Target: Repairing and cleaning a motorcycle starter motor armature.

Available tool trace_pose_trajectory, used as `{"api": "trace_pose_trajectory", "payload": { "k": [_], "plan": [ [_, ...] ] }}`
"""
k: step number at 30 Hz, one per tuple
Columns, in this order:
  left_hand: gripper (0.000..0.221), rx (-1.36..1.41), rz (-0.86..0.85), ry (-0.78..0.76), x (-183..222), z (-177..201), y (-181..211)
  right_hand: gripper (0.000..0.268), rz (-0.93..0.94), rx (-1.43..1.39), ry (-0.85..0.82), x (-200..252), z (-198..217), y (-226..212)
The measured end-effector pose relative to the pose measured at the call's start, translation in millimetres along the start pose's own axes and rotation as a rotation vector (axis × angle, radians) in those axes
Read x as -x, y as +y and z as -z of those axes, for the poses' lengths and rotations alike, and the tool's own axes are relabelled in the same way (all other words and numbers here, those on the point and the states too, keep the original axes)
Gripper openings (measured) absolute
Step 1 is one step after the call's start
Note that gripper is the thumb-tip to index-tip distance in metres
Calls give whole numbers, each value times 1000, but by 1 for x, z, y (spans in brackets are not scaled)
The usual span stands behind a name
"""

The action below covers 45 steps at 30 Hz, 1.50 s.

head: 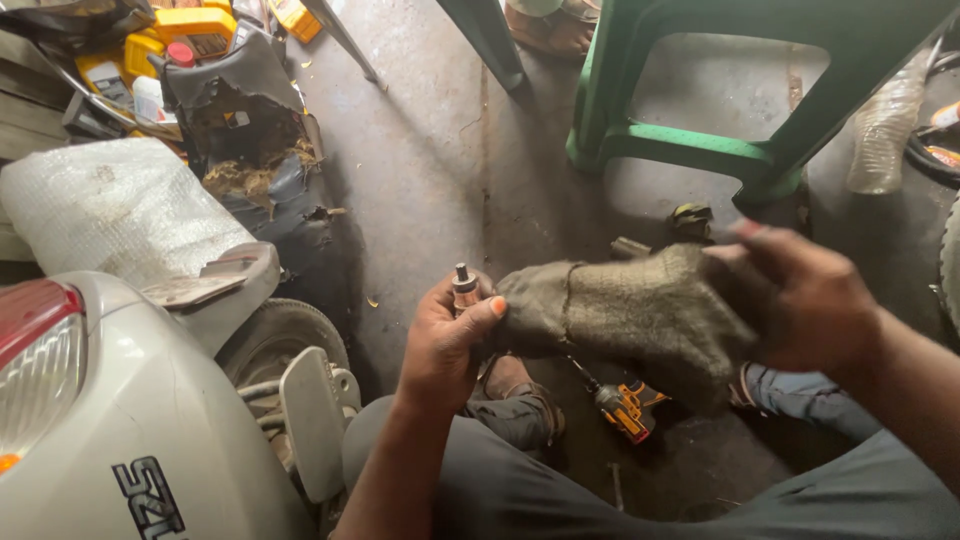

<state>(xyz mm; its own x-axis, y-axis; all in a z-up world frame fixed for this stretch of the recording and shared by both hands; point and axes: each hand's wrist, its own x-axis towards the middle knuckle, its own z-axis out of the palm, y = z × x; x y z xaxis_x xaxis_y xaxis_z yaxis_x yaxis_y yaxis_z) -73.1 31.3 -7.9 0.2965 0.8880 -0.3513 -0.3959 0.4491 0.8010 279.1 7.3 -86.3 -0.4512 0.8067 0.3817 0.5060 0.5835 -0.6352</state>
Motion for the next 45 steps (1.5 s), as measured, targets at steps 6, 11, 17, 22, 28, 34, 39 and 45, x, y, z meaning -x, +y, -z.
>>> {"api": "trace_pose_trajectory", "payload": {
  "k": [6,11,17,22,28,34,39,45],
  "plan": [
    [12,-34,7,-111,-11,1,-19,40,-423,166,-279,-65,12,-45],
    [13,-175,1,-6,-7,-4,-23,23,-478,344,-458,-177,119,-198],
    [32,274,-53,38,-10,-11,-28,8,-533,570,-637,-209,171,-258],
    [32,316,-82,-27,-9,-33,-35,13,-605,602,-624,-84,32,-68],
    [29,203,-168,-78,-9,-66,-61,11,-598,389,-420,-134,86,-156],
    [31,-142,-233,-112,-9,-85,-61,11,-539,233,-233,-98,73,-137],
    [33,-492,-247,-97,-10,-70,-60,13,-430,87,-85,-73,42,-120],
    [55,-695,-299,-130,-1,-71,-73,17,-265,-64,114,-50,4,-96]
  ]
}}
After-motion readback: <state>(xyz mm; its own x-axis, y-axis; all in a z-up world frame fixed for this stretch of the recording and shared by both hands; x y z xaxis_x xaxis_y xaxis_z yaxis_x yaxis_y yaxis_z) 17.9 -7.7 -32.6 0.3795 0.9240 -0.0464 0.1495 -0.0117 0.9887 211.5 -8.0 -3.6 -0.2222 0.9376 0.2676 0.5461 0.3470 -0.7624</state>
